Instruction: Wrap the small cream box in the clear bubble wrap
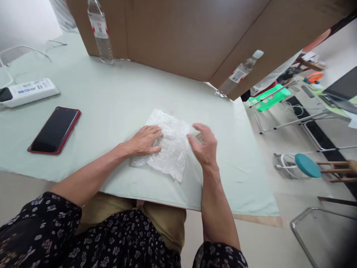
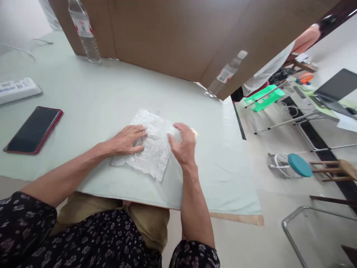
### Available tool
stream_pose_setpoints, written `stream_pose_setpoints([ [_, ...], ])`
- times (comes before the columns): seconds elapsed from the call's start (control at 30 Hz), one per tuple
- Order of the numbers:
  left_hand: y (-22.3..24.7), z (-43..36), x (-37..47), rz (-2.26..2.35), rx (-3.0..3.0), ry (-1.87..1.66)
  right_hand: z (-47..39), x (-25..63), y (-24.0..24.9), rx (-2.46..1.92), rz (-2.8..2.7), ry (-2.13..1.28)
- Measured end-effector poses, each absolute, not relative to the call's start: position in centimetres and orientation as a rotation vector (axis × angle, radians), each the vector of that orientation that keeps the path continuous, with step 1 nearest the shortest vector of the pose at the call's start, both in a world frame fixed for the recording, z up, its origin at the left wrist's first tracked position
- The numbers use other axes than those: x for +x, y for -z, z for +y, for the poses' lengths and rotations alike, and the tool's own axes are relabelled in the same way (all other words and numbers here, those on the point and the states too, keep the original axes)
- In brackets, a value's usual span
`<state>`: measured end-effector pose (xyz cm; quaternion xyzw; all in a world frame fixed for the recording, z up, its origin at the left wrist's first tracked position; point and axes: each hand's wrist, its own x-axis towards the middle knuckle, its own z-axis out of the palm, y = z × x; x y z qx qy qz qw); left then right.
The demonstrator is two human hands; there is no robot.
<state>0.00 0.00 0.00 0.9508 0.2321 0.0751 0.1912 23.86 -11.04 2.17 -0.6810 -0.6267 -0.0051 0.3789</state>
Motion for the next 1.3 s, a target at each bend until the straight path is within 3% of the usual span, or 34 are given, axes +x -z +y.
stream_pose_setpoints([
  [0.2, 0.5, 0.1, 0.4, 0.726, 2.67, -0.246, -11.1, 21.5, -1.3, -1.807, -2.133, -0.482],
  [0.4, -0.3, 0.1, -0.1, 0.709, 2.662, -0.304, -11.0, 23.0, -0.8, -1.852, -2.143, -0.544],
  [0.67, -1.1, 1.3, -1.3, 0.488, 2.643, -0.002, -11.3, 23.3, -1.6, -1.802, -2.176, -0.62],
  [0.8, -1.5, 1.4, -1.5, 0.467, 2.636, 0.043, -11.2, 23.6, -1.7, -1.773, -2.11, -0.501],
  [1.0, -1.6, 1.1, -1.2, 0.563, 2.63, -0.181, -10.8, 26.8, -1.0, -1.992, -1.422, 0.089],
  [1.17, -1.3, 1.0, -1.0, 0.579, 2.627, -0.221, -10.9, 29.9, 0.2, -2.316, -1.169, -0.027],
  [1.3, -1.1, 1.0, -1.0, 0.578, 2.631, -0.197, -11.0, 30.1, 0.0, -2.266, -1.148, -0.101],
])
